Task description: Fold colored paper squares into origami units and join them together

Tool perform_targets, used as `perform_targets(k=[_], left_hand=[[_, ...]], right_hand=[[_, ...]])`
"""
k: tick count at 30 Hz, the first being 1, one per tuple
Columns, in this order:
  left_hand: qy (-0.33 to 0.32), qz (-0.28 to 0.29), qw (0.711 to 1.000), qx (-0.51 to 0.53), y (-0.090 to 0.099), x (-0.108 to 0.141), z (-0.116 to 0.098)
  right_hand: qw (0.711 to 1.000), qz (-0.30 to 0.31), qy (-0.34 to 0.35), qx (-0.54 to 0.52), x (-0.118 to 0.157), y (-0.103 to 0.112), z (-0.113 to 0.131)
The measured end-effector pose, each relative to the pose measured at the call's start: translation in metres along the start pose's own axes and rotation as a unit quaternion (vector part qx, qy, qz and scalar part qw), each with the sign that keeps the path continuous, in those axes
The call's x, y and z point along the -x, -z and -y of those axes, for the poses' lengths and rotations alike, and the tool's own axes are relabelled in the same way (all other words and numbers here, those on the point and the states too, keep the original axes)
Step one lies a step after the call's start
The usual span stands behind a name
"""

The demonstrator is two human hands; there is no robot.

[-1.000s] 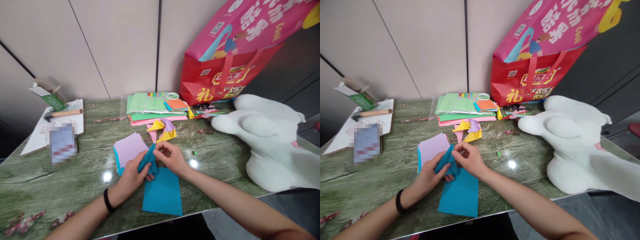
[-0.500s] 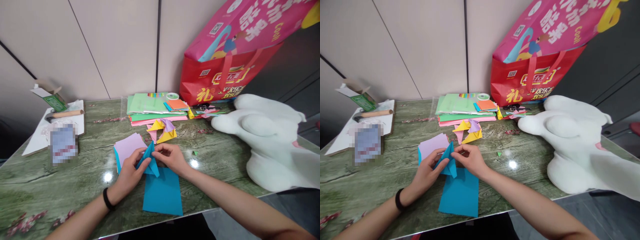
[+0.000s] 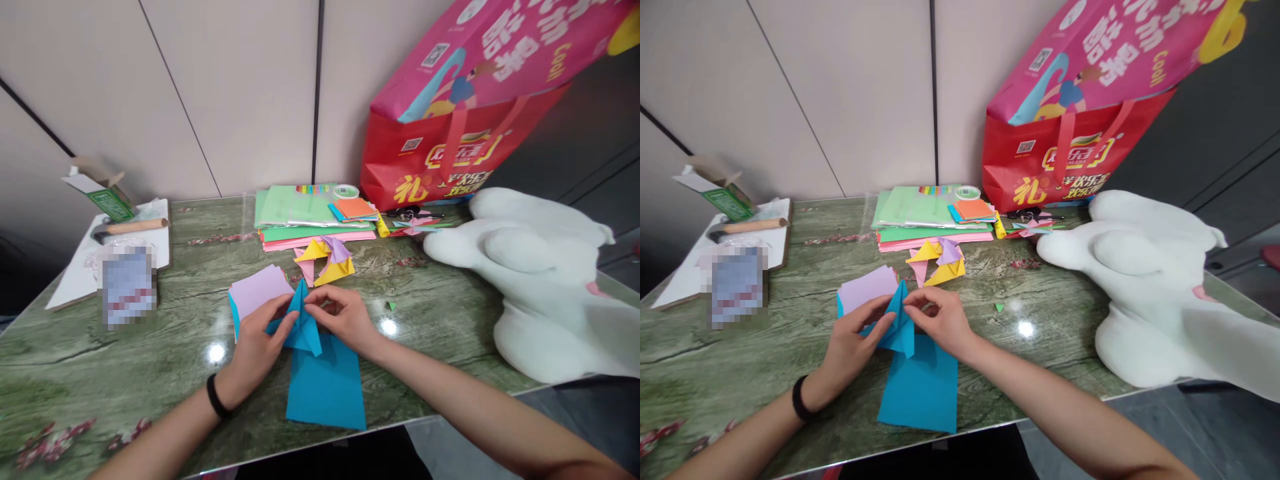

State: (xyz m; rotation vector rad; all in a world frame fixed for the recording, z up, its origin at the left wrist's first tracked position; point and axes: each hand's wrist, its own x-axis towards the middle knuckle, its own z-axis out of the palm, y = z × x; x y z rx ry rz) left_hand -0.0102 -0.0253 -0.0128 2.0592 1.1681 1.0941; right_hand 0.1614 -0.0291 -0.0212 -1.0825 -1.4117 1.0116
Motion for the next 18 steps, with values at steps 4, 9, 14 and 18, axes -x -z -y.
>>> perform_targets(k=[4,9,14,18], left_hand=[[-0.053,-0.031,0.997,-0.042,0.0027,-0.0022,-0.0003],[-0.105,-0.097,0.985,-0.099,0.0065,-0.0033,-0.0023],[-0.114,-0.045,0.991,-0.061,0.004,0.0,-0.0071],[-0.082,-0.039,0.995,-0.035,0.0017,0.0008,-0.0092]], right_hand=[[0.997,-0.011,0.054,0.057,0.0009,0.0001,0.0006],[0.993,-0.008,0.084,0.082,0.0013,0.0001,-0.0021],[0.994,-0.005,0.081,0.078,0.002,-0.0004,-0.0053],[0.989,-0.004,0.114,0.095,0.0022,-0.0002,-0.0041]])
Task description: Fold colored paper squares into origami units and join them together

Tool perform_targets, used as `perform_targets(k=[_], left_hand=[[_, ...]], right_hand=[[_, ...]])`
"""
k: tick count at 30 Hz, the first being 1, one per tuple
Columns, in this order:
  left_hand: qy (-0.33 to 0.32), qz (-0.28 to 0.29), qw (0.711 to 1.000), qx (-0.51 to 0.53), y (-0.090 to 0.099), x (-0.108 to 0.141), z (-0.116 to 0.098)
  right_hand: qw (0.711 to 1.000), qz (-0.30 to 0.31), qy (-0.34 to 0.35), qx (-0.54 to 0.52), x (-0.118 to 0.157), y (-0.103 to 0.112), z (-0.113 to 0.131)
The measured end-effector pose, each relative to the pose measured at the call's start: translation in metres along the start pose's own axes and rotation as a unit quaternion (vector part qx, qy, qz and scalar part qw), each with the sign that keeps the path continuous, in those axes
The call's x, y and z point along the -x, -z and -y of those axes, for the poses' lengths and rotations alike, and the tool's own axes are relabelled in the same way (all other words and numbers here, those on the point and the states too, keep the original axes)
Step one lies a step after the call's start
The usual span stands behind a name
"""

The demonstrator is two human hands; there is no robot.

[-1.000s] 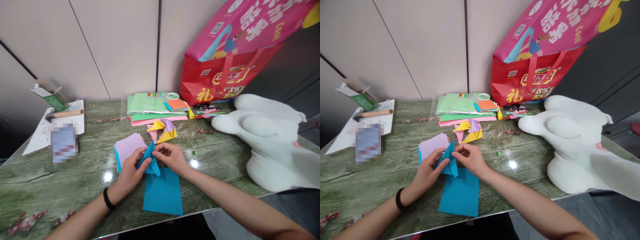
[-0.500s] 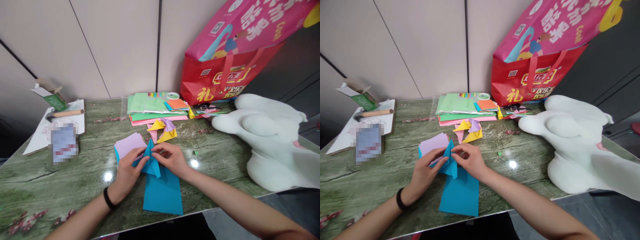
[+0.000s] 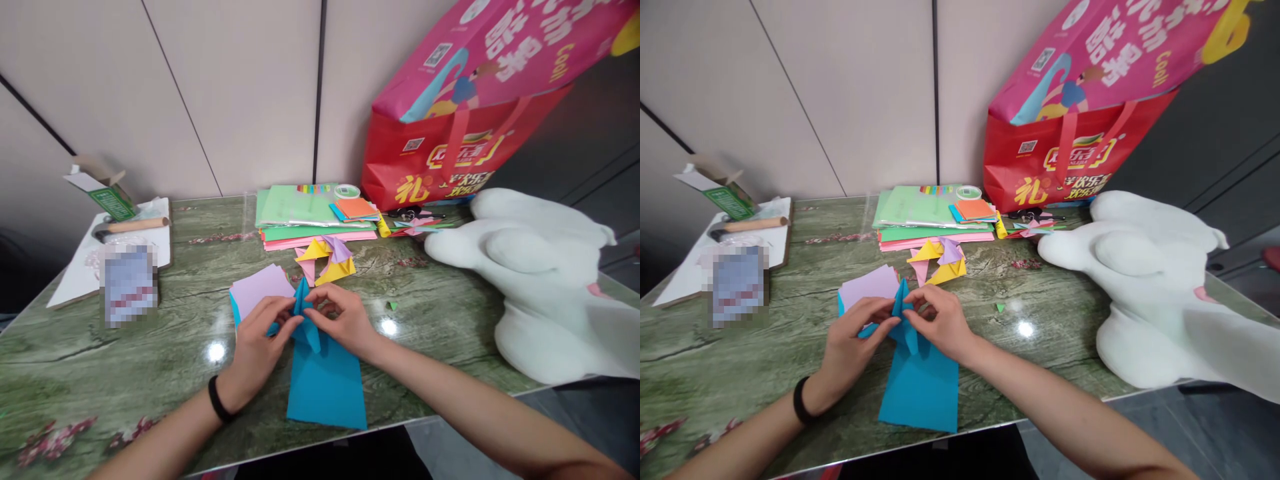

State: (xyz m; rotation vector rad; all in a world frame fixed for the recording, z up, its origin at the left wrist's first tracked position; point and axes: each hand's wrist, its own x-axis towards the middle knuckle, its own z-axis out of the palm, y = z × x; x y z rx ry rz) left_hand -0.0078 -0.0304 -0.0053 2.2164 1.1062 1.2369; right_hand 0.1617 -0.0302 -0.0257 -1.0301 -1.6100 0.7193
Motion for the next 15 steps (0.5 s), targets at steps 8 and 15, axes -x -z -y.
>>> perform_targets(k=[8,15], left_hand=[[0.106,0.012,0.993,0.042,0.0002,-0.0038,-0.0021],[0.128,0.007,0.99,0.051,0.0018,-0.0059,-0.0031]], right_hand=[[0.992,0.037,0.114,0.051,0.0027,0.001,-0.0004],[0.993,0.037,0.1,0.048,0.0027,0.0005,0.0006]])
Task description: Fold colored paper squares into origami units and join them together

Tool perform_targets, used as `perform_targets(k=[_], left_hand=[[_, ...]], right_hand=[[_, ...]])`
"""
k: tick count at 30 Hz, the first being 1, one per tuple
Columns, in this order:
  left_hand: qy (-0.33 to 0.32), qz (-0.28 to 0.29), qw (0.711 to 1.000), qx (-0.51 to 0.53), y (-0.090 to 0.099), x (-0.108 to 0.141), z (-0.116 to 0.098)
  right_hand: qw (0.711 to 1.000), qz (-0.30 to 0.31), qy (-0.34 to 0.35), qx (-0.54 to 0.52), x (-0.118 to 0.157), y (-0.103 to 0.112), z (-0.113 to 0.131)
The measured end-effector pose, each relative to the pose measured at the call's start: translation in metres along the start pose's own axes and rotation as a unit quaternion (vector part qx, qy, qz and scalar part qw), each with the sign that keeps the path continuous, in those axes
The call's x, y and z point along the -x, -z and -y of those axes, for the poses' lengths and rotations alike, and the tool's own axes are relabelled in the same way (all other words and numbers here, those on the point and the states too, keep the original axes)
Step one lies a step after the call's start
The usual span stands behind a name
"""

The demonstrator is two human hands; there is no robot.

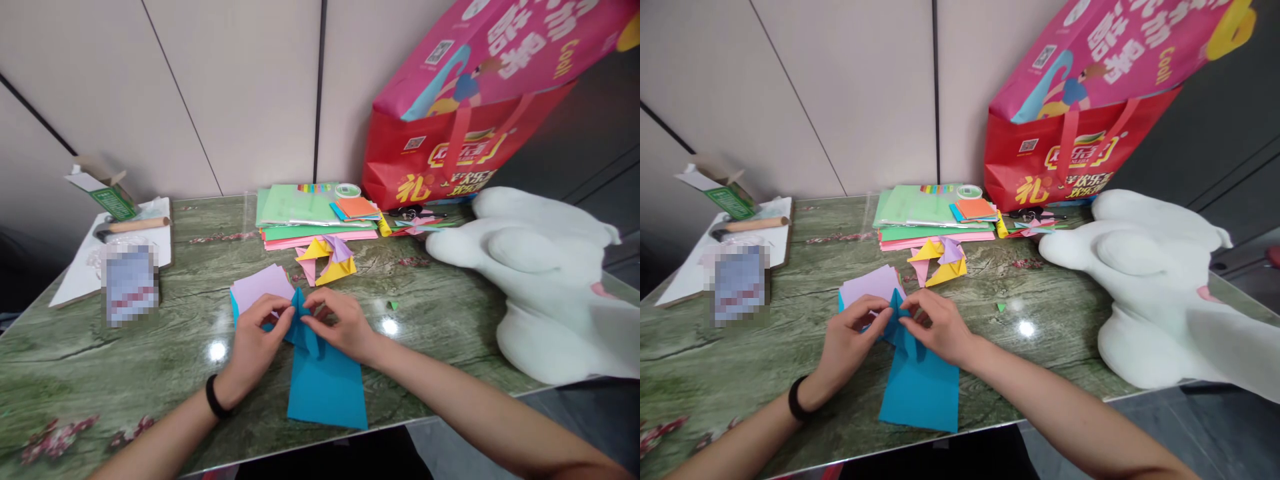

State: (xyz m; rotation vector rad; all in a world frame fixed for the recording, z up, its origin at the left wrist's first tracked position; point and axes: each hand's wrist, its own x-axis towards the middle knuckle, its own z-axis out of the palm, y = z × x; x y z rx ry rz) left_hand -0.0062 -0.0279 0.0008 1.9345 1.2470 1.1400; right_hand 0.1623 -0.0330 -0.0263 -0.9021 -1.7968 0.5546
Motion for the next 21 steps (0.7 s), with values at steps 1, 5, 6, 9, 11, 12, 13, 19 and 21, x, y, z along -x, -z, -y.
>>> perform_targets(k=[1,5,6,9,11,12,13,19,21], left_hand=[[0.01,-0.007,1.0,0.006,0.0001,0.0001,-0.0001],[0.064,-0.012,0.997,0.028,0.0014,-0.0005,-0.0015],[0.07,-0.006,0.997,0.032,0.0019,-0.0011,-0.0018],[0.055,-0.005,0.997,0.049,0.0025,-0.0034,-0.0016],[0.05,-0.019,0.996,0.075,0.002,-0.0047,-0.0005],[0.057,-0.023,0.994,0.091,0.0015,-0.0052,0.0002],[0.068,-0.022,0.992,0.108,0.0011,-0.0054,0.0009],[0.092,0.034,0.989,0.113,0.0018,-0.0043,0.0021],[0.077,0.029,0.993,0.09,0.0024,-0.0032,0.0011]], right_hand=[[1.0,0.001,-0.002,-0.004,-0.0004,0.0002,0.0007],[0.999,-0.009,-0.036,-0.029,-0.0015,0.0002,0.0027],[0.998,-0.014,-0.051,-0.04,-0.0016,0.0,0.0027],[0.99,-0.019,-0.108,-0.093,-0.002,-0.0006,0.0019],[0.979,-0.018,-0.148,-0.136,-0.0026,-0.0008,0.0011],[0.974,-0.019,-0.164,-0.152,-0.003,-0.0008,0.0008],[0.971,-0.019,-0.176,-0.163,-0.0035,-0.0008,0.0004],[0.957,-0.012,-0.216,-0.194,-0.0062,0.0003,0.0],[0.95,-0.005,-0.232,-0.207,-0.0073,0.0012,0.001]])
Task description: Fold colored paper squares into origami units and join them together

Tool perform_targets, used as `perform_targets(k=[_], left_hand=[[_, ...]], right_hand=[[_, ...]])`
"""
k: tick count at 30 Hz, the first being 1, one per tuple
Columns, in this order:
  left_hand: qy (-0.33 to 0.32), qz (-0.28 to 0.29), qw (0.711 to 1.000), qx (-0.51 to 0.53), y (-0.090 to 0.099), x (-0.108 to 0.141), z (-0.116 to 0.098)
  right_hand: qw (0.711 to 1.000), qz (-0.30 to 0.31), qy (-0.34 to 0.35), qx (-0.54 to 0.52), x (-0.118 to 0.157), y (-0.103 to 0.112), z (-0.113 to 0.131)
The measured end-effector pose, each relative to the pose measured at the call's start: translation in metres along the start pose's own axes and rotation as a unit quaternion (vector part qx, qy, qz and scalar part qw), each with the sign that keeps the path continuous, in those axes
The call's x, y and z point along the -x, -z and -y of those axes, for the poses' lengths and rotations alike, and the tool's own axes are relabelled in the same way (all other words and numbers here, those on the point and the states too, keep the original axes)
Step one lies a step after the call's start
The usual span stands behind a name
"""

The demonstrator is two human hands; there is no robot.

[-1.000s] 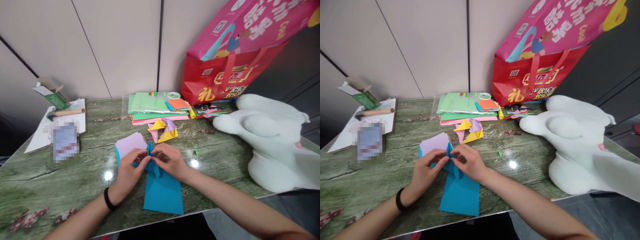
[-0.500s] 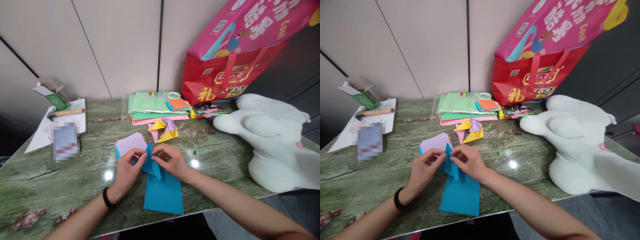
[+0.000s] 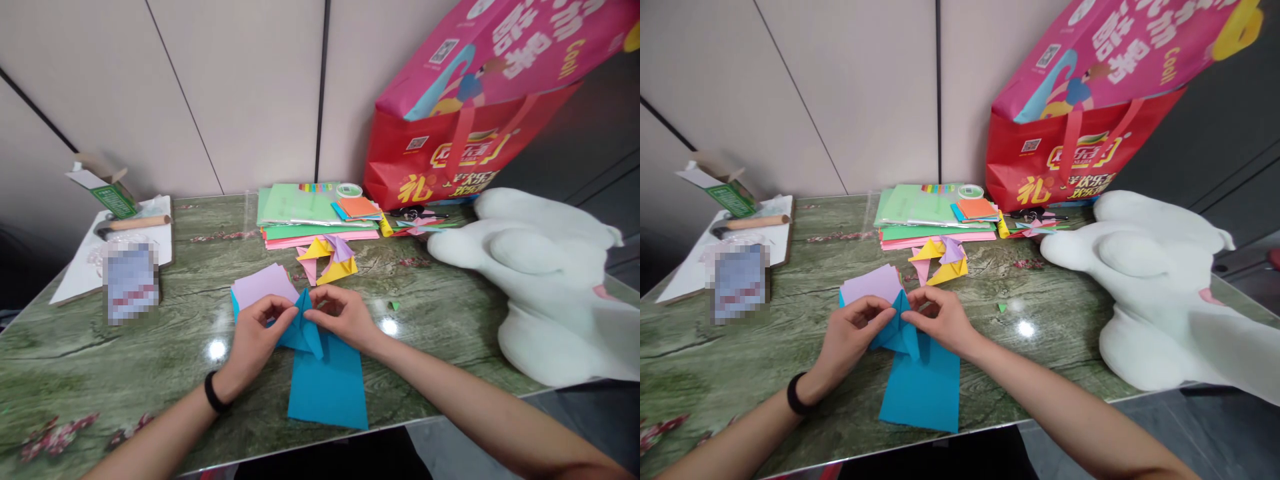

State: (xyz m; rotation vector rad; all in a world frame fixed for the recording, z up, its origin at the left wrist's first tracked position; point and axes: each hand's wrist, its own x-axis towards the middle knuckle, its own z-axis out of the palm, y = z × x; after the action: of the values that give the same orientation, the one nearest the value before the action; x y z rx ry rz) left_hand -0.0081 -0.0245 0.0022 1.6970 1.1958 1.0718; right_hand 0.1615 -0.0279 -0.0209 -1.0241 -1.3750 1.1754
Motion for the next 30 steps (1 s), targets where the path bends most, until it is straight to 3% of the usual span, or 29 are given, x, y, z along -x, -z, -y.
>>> perform_targets(k=[6,12,18,23,30], left_hand=[[-0.048,0.023,0.997,-0.054,-0.0028,0.0037,-0.0004],[-0.047,0.125,0.988,-0.079,-0.0028,0.0053,0.0033],[-0.085,0.118,0.982,-0.124,-0.0016,0.0065,0.0077],[-0.111,0.126,0.975,-0.146,-0.0028,0.0086,0.0082],[-0.084,0.163,0.972,-0.148,-0.0025,0.0081,0.0017]], right_hand=[[0.998,0.0,-0.044,-0.042,-0.0008,0.001,0.0034],[1.0,0.008,-0.005,-0.028,0.0004,0.0011,0.0039],[0.999,0.036,0.036,-0.003,0.0017,0.0028,0.0061],[0.995,0.025,0.092,0.036,0.0014,0.0031,0.0061],[0.993,0.022,0.115,0.035,0.0025,0.0018,0.008]])
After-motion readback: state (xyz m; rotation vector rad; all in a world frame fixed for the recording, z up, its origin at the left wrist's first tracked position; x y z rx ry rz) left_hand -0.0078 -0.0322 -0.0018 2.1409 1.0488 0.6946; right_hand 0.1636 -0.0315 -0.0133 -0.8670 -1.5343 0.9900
